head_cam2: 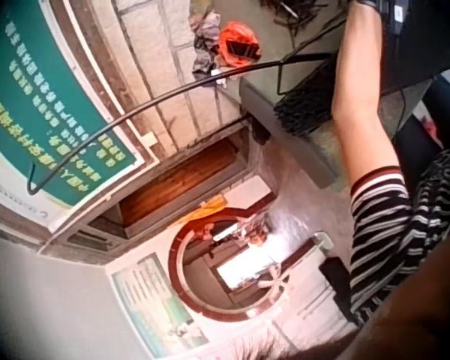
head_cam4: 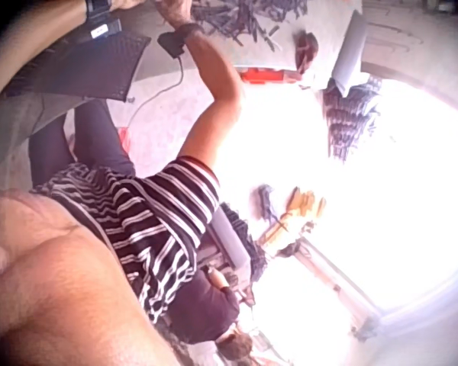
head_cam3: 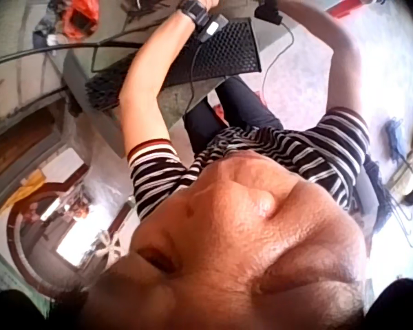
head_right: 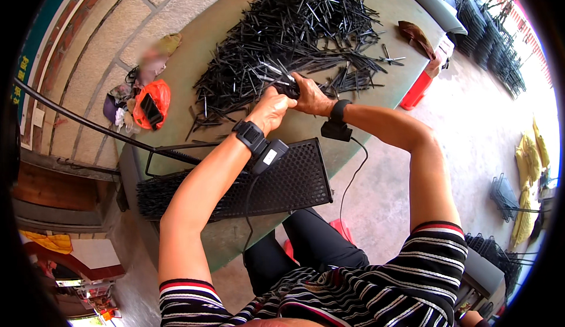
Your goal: The person inserts black plastic bristles into the holes of a rectangular broom base. They hold a bundle of bristles in one hand and use the other to place them one by one into the grid. The person occasionally gathers more bristles from a pile on the table to continue the assembly.
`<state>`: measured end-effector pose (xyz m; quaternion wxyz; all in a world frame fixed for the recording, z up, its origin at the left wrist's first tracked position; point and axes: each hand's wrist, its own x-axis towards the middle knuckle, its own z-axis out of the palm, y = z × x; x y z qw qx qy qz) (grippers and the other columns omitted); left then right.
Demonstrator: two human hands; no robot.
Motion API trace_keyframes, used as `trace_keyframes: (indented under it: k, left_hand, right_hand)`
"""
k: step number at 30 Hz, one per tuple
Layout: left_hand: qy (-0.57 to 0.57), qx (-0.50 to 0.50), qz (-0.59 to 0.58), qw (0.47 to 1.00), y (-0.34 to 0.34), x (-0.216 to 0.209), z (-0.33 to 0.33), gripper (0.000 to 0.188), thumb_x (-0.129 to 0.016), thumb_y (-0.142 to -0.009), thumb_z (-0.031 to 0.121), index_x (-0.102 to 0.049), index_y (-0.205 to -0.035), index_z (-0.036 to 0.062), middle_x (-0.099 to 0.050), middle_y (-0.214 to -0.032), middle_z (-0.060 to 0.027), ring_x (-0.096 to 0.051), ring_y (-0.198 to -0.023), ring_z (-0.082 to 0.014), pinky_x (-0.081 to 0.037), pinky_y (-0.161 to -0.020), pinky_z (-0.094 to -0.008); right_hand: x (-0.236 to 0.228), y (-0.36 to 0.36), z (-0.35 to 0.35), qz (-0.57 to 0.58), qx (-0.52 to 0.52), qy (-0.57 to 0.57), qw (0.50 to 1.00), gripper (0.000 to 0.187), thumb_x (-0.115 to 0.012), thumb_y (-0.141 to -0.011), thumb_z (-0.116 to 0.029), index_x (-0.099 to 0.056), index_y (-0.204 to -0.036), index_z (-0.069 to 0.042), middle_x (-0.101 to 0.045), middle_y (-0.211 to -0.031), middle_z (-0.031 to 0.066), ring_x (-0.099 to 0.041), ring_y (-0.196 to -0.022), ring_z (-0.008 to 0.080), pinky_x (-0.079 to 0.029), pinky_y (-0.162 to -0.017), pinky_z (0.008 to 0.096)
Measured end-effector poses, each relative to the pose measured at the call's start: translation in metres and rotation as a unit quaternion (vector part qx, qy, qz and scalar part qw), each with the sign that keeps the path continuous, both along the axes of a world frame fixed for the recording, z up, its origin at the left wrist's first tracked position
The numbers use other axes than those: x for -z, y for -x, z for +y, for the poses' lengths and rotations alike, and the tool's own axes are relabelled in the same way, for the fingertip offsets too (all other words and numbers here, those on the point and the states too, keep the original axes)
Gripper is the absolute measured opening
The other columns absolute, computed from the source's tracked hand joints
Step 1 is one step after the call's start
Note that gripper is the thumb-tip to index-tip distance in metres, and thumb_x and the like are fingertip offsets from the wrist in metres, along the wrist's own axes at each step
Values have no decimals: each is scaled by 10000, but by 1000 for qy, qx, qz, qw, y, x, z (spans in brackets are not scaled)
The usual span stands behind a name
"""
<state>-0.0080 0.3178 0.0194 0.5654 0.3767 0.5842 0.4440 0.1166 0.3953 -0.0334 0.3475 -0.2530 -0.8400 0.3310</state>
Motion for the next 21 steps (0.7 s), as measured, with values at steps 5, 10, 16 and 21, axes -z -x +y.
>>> trace_keyframes:
  k: [5,10,16,21]
  left_hand:
    - [-65,109,-28,992,2,34,14,493,-571,-670,-93,-497,-1150,-6,-545,-1066,-53,-508,-974,-165,-418,-848,-301]
    - [-115,46,-44,991,-5,34,15,532,-543,-641,-101,-461,-1155,7,-535,-1008,-51,-508,-933,-164,-425,-826,-293]
    - [-101,44,84,990,-15,23,15,593,-485,-590,-136,-445,-1158,30,-527,-1005,-51,-518,-925,-173,-434,-829,-272]
    - [-103,3,-100,990,-15,17,11,772,-462,-595,-187,-346,-1330,20,-538,-1070,-74,-535,-953,-173,-448,-842,-264]
  right_hand:
    - [35,-8,18,74,-45,-94,992,548,-717,-685,-119,-457,-1153,1,-569,-896,187,-560,-758,354,-457,-664,396]
    - [27,-14,9,96,-57,26,993,513,-723,-655,-74,-452,-1087,-18,-562,-826,155,-548,-712,318,-448,-656,365]
    - [25,-21,7,95,-10,-95,991,581,-713,-653,-60,-423,-1153,-10,-577,-861,170,-574,-750,337,-462,-681,365]
    - [13,-33,7,54,-44,4,998,734,-777,-631,-142,-384,-1239,-20,-547,-1060,182,-546,-976,358,-437,-823,404]
